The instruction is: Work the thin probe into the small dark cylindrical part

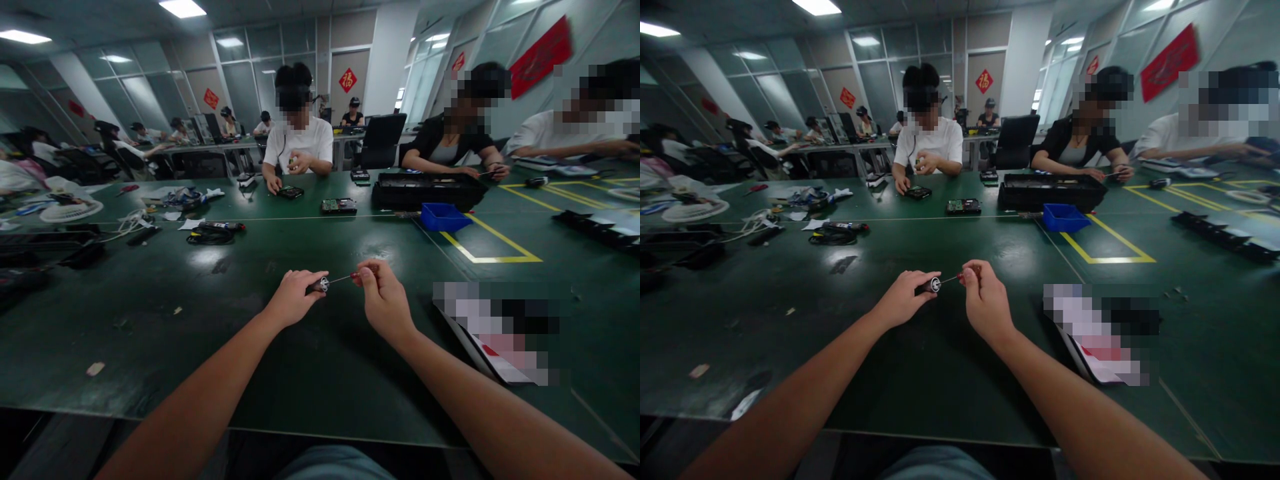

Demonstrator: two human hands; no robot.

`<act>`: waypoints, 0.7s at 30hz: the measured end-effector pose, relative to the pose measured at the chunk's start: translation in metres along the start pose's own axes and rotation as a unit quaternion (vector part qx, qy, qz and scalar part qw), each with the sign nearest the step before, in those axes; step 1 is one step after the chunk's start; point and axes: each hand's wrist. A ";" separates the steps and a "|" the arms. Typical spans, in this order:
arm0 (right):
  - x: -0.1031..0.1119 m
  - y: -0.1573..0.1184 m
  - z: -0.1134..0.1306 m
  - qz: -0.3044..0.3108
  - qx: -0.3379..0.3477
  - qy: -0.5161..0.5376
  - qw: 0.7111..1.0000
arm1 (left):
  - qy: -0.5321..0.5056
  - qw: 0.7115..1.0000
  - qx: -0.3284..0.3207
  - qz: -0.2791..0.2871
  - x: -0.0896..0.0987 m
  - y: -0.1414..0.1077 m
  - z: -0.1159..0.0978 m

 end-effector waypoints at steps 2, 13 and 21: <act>0.001 0.000 0.001 0.013 0.009 -0.017 1.000 | 0.006 1.000 -0.001 0.004 0.000 0.000 0.000; 0.003 0.002 -0.001 0.002 0.025 -0.064 0.998 | -0.067 0.996 0.037 -0.048 -0.003 0.001 0.004; 0.002 0.002 0.004 0.001 0.011 -0.045 0.999 | -0.327 0.929 0.119 -0.125 -0.002 0.005 0.005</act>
Point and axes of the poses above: each hand's wrist, its own y-axis towards the middle knuckle, its own x-axis out of the back of the hand, z = x × y, and after that the axes turned 11 degrees about y, right-handed
